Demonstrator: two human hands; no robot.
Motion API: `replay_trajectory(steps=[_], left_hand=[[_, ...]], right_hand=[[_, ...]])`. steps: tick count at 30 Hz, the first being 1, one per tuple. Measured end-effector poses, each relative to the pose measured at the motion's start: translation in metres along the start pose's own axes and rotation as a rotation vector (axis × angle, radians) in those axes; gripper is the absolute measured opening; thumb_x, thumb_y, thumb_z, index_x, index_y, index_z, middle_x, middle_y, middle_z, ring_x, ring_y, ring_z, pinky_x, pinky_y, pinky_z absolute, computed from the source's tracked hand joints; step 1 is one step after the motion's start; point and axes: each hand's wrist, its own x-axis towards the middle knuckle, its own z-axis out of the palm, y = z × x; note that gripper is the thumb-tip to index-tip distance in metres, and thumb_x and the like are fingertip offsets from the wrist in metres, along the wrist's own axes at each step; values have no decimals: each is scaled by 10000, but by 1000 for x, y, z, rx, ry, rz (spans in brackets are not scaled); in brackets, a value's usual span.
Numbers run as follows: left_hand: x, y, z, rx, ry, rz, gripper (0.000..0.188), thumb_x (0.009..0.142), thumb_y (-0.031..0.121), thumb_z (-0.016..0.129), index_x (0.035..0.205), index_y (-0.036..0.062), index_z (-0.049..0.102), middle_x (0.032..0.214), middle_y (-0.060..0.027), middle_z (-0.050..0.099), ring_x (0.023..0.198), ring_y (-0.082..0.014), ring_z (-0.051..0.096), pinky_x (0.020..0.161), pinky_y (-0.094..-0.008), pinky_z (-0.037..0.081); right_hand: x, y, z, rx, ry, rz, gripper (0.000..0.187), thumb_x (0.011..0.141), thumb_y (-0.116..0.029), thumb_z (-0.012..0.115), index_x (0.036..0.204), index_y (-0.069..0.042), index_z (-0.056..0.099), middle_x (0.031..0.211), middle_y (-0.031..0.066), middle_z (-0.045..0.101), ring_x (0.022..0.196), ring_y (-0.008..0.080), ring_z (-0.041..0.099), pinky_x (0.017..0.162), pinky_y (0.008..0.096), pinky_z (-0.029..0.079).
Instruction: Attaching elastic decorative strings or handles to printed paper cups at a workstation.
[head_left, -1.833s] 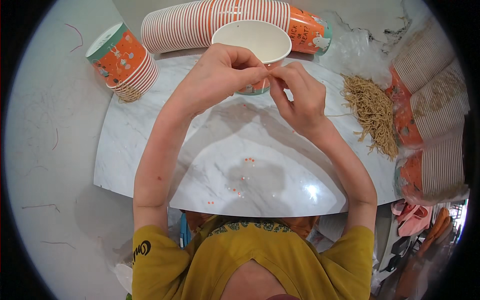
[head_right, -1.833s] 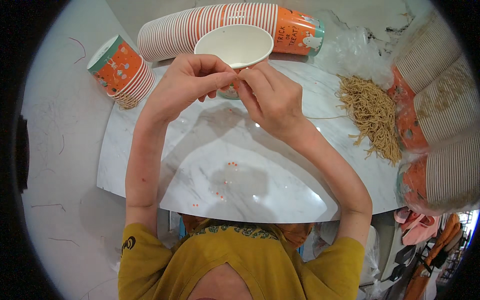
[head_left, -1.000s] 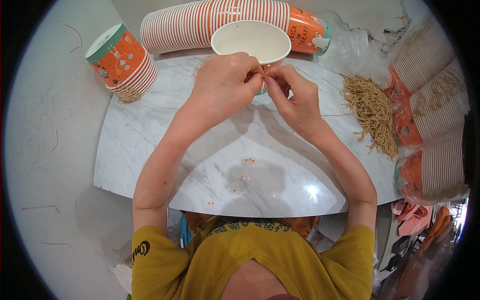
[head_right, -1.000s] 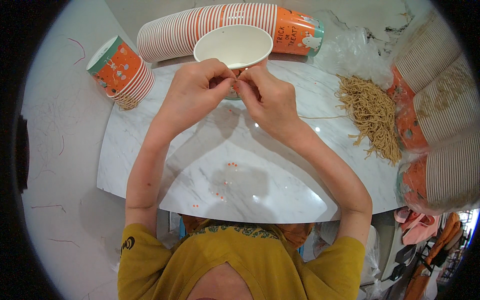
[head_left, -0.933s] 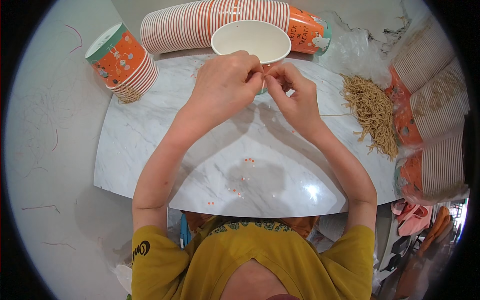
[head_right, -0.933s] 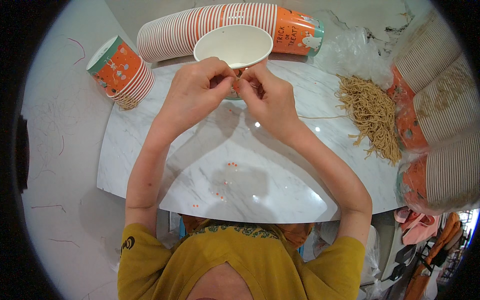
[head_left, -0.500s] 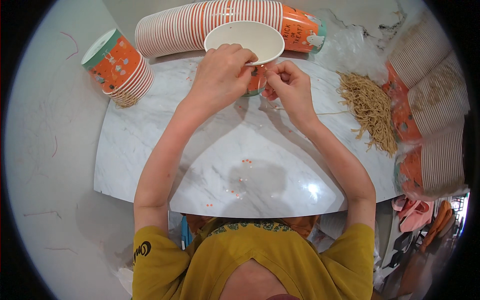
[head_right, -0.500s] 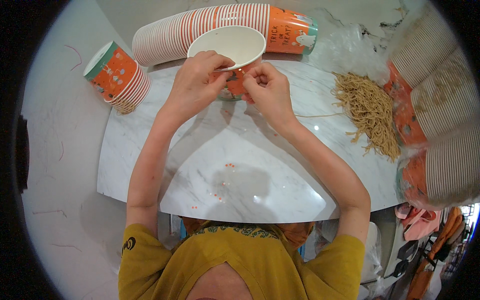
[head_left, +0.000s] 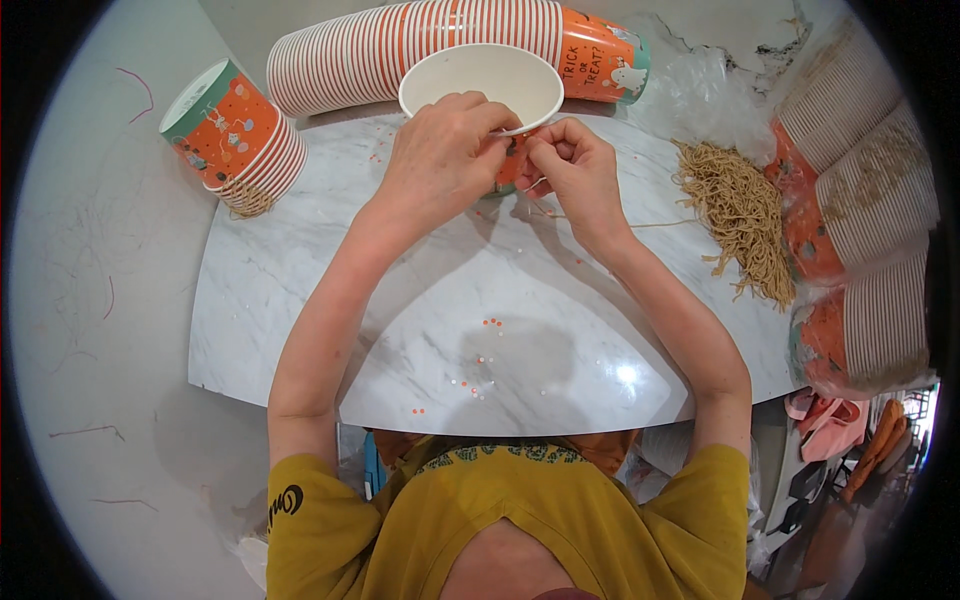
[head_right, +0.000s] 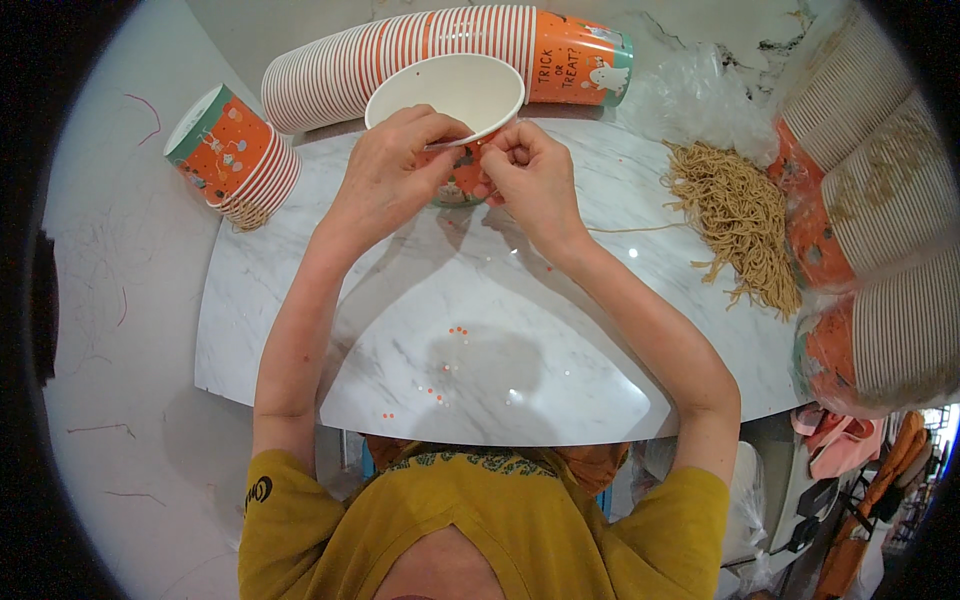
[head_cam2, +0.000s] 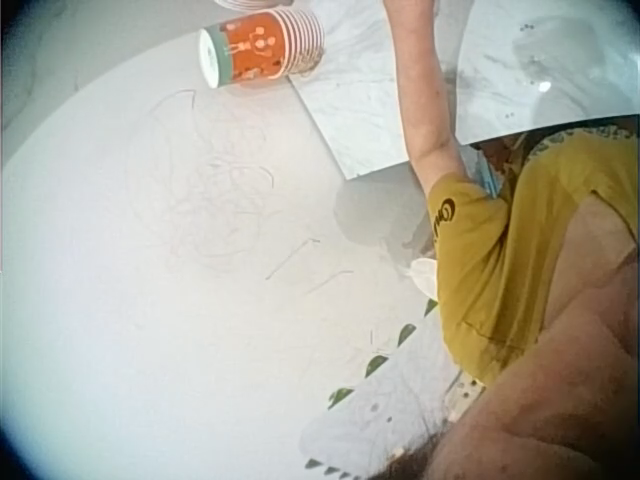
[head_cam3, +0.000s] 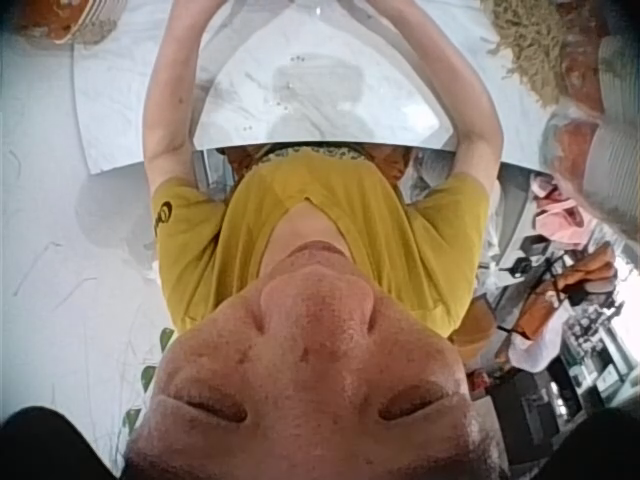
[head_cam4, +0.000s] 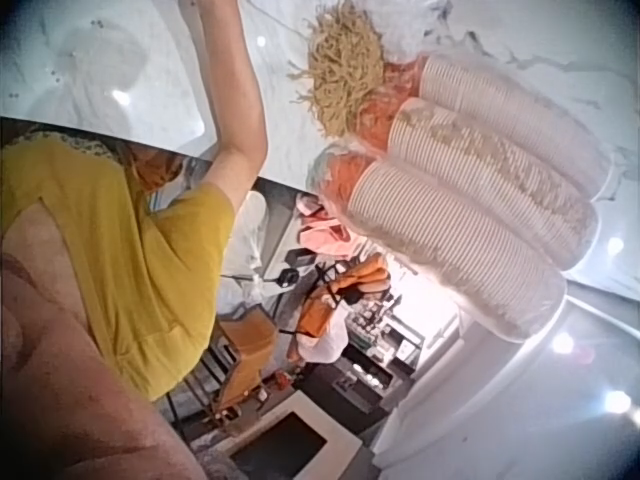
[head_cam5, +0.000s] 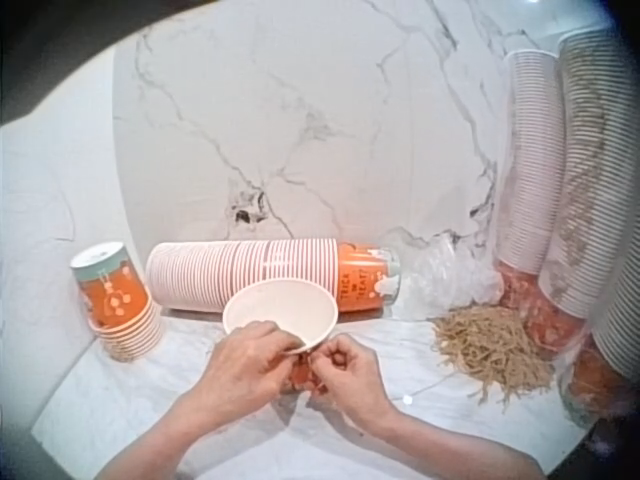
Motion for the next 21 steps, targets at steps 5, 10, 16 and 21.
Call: replay_trajectory(steps=[5, 10, 16, 21], left_hand=[[9, 6, -9, -172, -115, -246, 226, 882, 173, 582, 924, -14, 702, 762, -146, 673, 716, -288, 641, 670, -395, 494], [41, -21, -18, -204, -375, -254, 237, 908, 146, 619, 1045, -27, 706, 857, -38, 677, 787, -87, 587, 708, -256, 478], [64, -30, -23, -494, -675, -408, 192, 838, 171, 691, 976, 62, 766, 799, 13, 659, 737, -69, 577, 691, -240, 472], [73, -37, -18, -459, -759, -357, 150, 832, 156, 694, 918, 50, 755, 766, 20, 646, 704, -64, 552, 657, -238, 460]], right_hand=[[-1, -1, 1, 4, -7, -6, 92, 925, -85, 599, 890, -5, 569, 735, 43, 636, 620, 103, 650, 536, 234, 513], [-2, -8, 2, -9, -26, -6, 128, 937, -107, 617, 877, 0, 579, 708, 37, 629, 597, 102, 642, 530, 238, 510], [1, -8, -2, 28, -33, 45, 152, 940, -136, 631, 877, -2, 597, 699, 37, 629, 574, 108, 632, 513, 236, 493], [1, -11, -2, 23, -38, 80, 164, 934, -152, 646, 870, -5, 612, 695, 37, 631, 562, 111, 628, 511, 238, 488]])
